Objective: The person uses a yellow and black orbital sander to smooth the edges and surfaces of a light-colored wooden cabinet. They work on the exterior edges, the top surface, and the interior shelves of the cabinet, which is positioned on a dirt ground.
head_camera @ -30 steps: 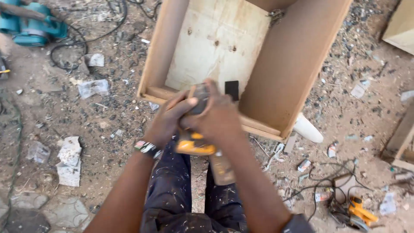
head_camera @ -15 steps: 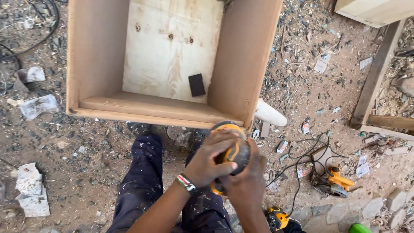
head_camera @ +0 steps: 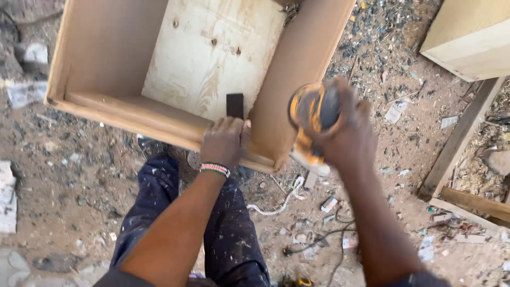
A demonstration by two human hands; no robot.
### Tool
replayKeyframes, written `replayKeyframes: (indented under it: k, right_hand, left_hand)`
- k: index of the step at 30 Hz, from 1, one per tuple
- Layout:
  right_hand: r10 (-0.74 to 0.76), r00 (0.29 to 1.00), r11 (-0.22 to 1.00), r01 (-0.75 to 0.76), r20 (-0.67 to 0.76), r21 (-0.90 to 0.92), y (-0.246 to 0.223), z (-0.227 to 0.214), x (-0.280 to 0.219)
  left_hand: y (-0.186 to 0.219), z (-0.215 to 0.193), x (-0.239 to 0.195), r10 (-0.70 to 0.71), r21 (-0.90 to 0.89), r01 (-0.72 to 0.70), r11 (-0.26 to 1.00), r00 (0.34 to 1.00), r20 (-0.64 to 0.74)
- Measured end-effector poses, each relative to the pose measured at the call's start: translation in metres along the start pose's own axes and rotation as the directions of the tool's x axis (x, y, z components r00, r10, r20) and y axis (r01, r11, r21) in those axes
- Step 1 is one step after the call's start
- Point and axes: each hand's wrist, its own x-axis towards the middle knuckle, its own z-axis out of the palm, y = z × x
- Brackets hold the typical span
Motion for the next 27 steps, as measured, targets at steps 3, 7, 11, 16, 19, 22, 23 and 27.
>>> replayKeyframes:
  k: [3, 7, 11, 16, 19, 22, 23, 27]
  right_hand:
    - [-0.07, 0.996, 0.998, 0.07, 0.055, 0.001, 0.011, -0.031, 0.051]
    - [-0.081, 0.983, 0.993, 0.094, 0.166, -0.071, 0.021, -0.037, 0.053]
    - [-0.121, 0.973, 0.985, 0.141, 0.195, -0.096, 0.044, 0.002, -0.017]
    - [-0.104, 0.978, 0.991, 0.117, 0.178, -0.06, 0.065, 0.059, -0.135]
    - [-0.02, 0.991, 0.992, 0.003, 0.134, 0.129, 0.078, 0.09, -0.188]
    - [0.017, 0.997, 0.998, -0.022, 0.079, 0.06, 0.075, 0.107, -0.213]
    - [0.026, 0.999, 0.995, -0.03, 0.038, 0.092, 0.069, 0.105, -0.209]
    - [0.073, 0.992, 0.981, -0.052, -0.107, 0.189, 0.046, 0.085, -0.154]
  left_hand:
    - [-0.005, 0.006, -0.002, -0.029, 0.057, 0.03, 0.998, 0.999, -0.028]
    - [-0.002, 0.006, -0.001, -0.058, 0.041, 0.057, 0.998, 0.998, 0.024]
    - [-0.003, 0.005, 0.001, -0.096, 0.026, 0.095, 0.995, 0.994, 0.058]
    - [-0.006, 0.019, -0.002, -0.127, 0.01, 0.127, 0.992, 0.992, 0.013]
    - [-0.005, 0.024, 0.0, -0.076, 0.046, 0.078, 0.996, 0.996, -0.047]
    - [-0.004, 0.022, -0.002, -0.079, 0.038, 0.08, 0.996, 0.996, -0.035]
    - [-0.001, 0.021, -0.001, -0.087, 0.016, 0.088, 0.996, 0.996, -0.014]
    - [-0.003, 0.018, -0.001, -0.127, -0.019, 0.128, 0.992, 0.99, 0.058]
